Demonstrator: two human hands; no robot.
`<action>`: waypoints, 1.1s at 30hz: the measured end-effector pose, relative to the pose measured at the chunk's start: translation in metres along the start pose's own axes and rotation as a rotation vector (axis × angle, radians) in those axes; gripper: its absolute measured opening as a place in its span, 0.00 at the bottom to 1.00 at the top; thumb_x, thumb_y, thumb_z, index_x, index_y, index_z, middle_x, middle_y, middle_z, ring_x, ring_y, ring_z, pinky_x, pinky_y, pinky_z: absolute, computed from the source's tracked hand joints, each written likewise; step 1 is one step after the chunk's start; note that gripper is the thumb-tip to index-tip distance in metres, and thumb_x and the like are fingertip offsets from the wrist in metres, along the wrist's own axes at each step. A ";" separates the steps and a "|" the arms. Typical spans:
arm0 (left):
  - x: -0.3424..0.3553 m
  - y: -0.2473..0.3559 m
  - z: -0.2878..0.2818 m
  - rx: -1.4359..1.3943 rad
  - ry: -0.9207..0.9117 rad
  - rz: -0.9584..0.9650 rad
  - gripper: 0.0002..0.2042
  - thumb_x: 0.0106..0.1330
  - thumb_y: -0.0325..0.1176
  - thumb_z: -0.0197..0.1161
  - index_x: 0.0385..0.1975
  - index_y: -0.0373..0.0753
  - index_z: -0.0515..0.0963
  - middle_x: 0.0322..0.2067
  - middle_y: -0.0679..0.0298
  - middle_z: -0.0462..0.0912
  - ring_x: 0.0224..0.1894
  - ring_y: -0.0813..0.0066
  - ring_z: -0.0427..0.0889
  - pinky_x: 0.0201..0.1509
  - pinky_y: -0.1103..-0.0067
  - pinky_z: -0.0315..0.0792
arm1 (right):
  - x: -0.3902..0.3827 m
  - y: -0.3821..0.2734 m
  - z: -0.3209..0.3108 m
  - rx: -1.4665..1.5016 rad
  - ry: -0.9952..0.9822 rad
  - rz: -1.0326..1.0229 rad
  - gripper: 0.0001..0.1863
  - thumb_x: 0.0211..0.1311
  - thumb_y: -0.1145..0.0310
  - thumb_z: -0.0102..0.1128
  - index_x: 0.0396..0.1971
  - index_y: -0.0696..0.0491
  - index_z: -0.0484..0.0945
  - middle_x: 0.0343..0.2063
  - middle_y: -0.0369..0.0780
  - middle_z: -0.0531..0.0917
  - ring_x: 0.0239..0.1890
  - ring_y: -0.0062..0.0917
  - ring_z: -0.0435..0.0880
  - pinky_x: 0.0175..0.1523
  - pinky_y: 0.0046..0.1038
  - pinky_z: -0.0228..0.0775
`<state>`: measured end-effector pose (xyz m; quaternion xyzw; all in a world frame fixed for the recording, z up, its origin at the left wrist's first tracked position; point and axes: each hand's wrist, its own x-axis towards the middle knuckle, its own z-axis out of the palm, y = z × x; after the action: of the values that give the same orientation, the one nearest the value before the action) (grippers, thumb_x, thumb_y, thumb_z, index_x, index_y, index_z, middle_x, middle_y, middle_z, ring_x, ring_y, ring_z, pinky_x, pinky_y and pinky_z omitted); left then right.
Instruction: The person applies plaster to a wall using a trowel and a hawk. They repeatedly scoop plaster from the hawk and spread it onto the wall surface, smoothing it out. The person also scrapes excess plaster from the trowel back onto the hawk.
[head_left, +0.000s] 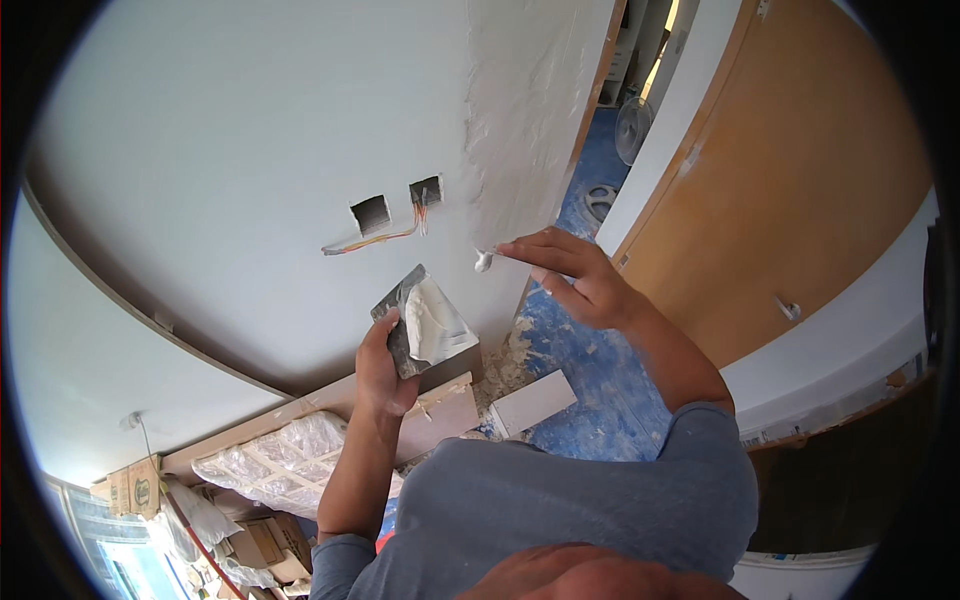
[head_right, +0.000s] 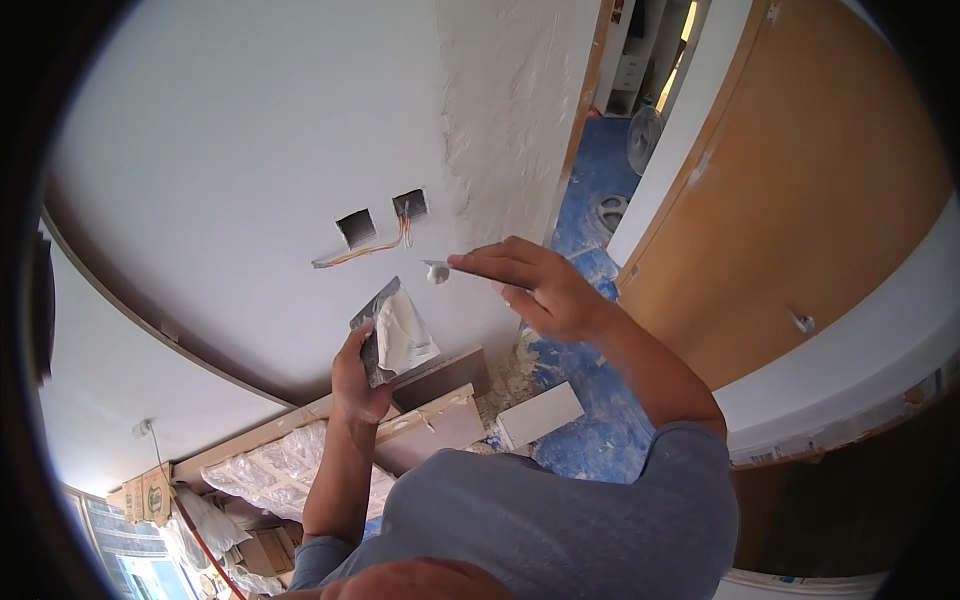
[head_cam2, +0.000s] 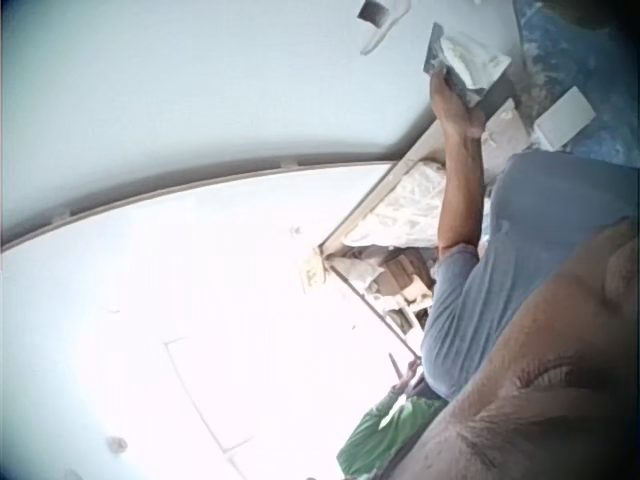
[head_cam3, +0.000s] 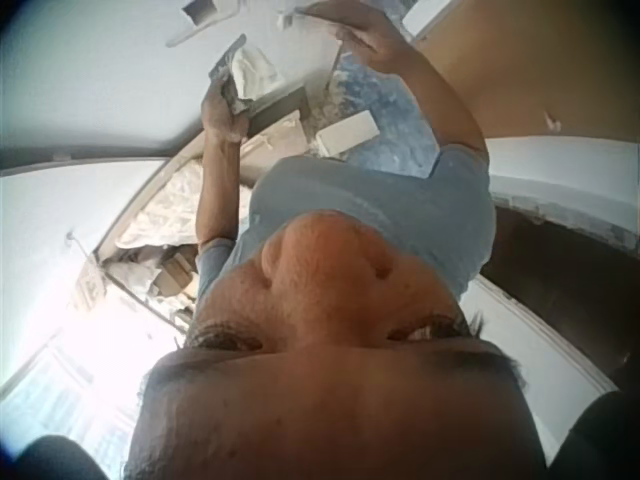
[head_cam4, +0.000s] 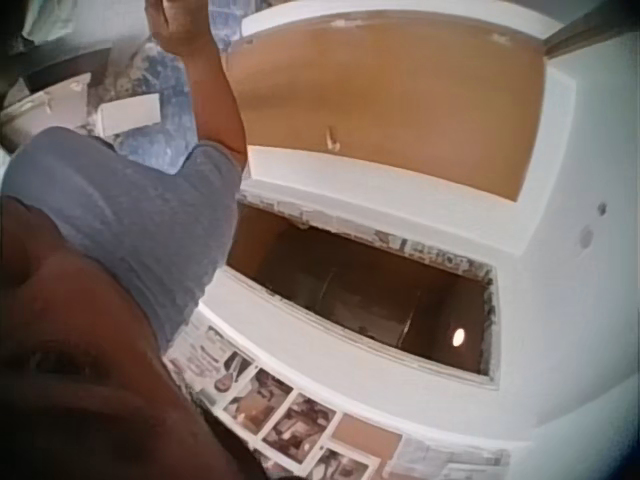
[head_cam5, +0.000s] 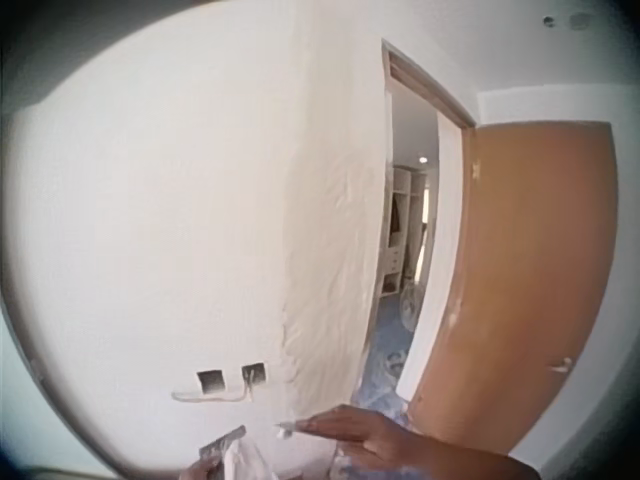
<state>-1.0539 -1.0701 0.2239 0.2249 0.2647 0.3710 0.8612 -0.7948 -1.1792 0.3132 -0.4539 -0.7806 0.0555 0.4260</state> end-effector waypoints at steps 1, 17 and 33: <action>0.000 -0.005 0.010 -0.042 0.024 0.027 0.14 0.74 0.36 0.50 0.51 0.35 0.76 0.44 0.60 0.85 0.42 0.68 0.86 0.46 0.71 0.80 | -0.001 -0.007 0.013 0.030 0.098 0.001 0.27 0.60 0.86 0.53 0.61 0.57 0.76 0.54 0.45 0.83 0.48 0.34 0.82 0.53 0.32 0.73; 0.004 0.025 0.069 0.195 -0.067 0.483 0.16 0.76 0.36 0.54 0.54 0.30 0.72 0.46 0.57 0.83 0.42 0.73 0.85 0.47 0.76 0.79 | 0.007 0.000 -0.034 -0.519 -0.004 -0.234 0.31 0.53 0.76 0.60 0.57 0.30 0.82 0.60 0.30 0.79 0.64 0.33 0.73 0.65 0.42 0.68; 0.004 0.053 0.049 0.262 0.050 0.805 0.18 0.78 0.38 0.50 0.57 0.31 0.69 0.49 0.55 0.80 0.49 0.69 0.83 0.53 0.72 0.80 | 0.026 0.017 -0.054 -0.733 -0.090 -0.162 0.28 0.58 0.79 0.58 0.56 0.35 0.82 0.58 0.32 0.81 0.64 0.32 0.74 0.68 0.41 0.62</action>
<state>-1.0490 -1.0436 0.2908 0.4088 0.2215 0.6463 0.6050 -0.7510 -1.1656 0.3553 -0.5104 -0.7998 -0.2416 0.2035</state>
